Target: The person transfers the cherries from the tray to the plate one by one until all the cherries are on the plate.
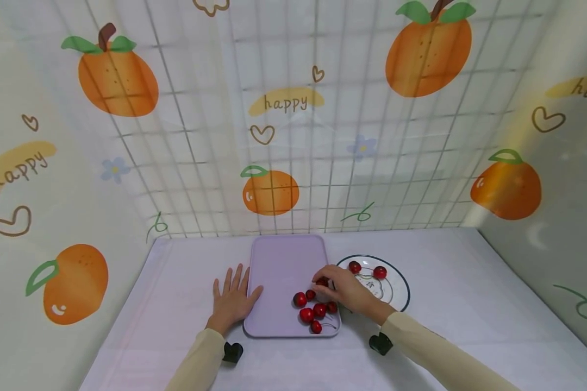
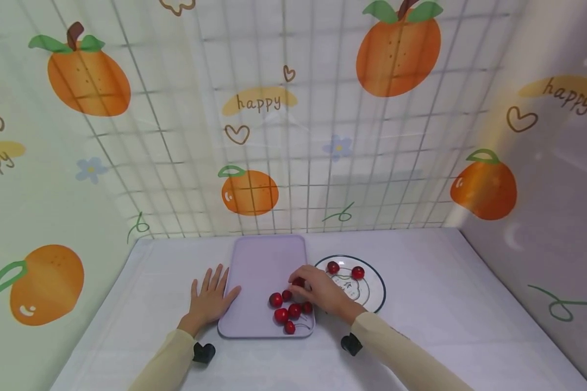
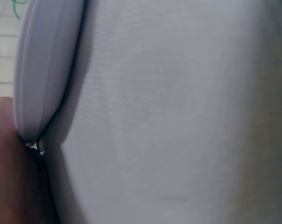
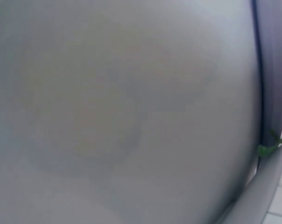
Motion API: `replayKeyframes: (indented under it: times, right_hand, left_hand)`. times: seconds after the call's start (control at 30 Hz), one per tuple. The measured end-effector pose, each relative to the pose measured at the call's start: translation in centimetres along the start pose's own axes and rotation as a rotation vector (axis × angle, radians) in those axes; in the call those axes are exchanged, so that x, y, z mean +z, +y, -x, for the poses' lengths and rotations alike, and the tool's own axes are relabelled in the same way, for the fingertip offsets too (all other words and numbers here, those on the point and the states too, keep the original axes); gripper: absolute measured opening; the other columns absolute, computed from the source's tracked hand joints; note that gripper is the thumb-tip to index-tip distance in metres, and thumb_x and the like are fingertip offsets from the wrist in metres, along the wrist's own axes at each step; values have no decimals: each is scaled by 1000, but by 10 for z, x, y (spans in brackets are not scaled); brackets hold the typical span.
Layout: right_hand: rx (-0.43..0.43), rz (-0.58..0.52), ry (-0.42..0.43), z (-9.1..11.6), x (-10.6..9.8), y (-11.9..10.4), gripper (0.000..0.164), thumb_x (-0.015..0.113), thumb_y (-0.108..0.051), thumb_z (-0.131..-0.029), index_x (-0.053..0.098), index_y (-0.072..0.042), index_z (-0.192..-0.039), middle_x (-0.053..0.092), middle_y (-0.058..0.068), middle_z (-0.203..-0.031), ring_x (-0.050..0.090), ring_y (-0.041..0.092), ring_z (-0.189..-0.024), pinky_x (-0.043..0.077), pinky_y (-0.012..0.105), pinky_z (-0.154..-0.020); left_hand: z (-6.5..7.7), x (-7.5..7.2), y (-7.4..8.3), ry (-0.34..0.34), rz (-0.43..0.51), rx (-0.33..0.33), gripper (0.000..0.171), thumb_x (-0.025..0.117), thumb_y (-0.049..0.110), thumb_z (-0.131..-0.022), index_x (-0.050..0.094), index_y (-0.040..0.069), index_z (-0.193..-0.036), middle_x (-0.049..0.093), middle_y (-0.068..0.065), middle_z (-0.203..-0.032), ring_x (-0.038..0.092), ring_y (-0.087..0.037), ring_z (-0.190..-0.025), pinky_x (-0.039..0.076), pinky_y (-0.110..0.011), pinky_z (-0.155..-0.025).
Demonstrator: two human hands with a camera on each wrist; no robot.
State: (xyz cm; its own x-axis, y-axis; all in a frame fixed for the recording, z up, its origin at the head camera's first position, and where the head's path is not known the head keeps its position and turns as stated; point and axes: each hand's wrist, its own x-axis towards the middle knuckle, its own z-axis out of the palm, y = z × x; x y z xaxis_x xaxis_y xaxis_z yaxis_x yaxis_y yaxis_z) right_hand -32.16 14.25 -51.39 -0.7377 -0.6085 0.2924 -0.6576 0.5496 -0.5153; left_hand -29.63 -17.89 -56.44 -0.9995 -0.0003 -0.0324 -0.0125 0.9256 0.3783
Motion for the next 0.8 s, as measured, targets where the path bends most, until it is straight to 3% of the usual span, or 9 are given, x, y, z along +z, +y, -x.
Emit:
replayKeyframes:
  times: [0.2, 0.47, 0.8]
  right_hand:
    - [21, -56, 62, -1, -2, -3, 22, 74, -20, -95, 71, -12, -115, 71, -7, -106, 60, 4, -94, 59, 28, -86]
    - [13, -33, 118, -4, -5, -4, 21, 74, -18, -95, 71, -12, -114, 71, -7, -106, 60, 4, -93, 59, 23, -84]
    - [-21, 112, 175, -5, -7, 0, 26, 81, -8, -87, 72, -14, -111, 70, -4, -113, 61, 12, -108, 61, 30, -91]
  left_hand:
    - [-2, 1, 0, 9, -4, -1, 81, 35, 68, -102, 20, 21, -166, 10, -4, -176, 2, -33, -165, -4, -65, -128]
    - [-2, 1, 0, 10, 0, 1, 81, 35, 68, -102, 20, 19, -166, 11, -4, -176, 3, -34, -164, -3, -66, -128]
    - [-2, 6, -2, 17, 1, -4, 82, 33, 71, -102, 19, 21, -166, 10, -2, -176, 1, -32, -165, -5, -65, -128]
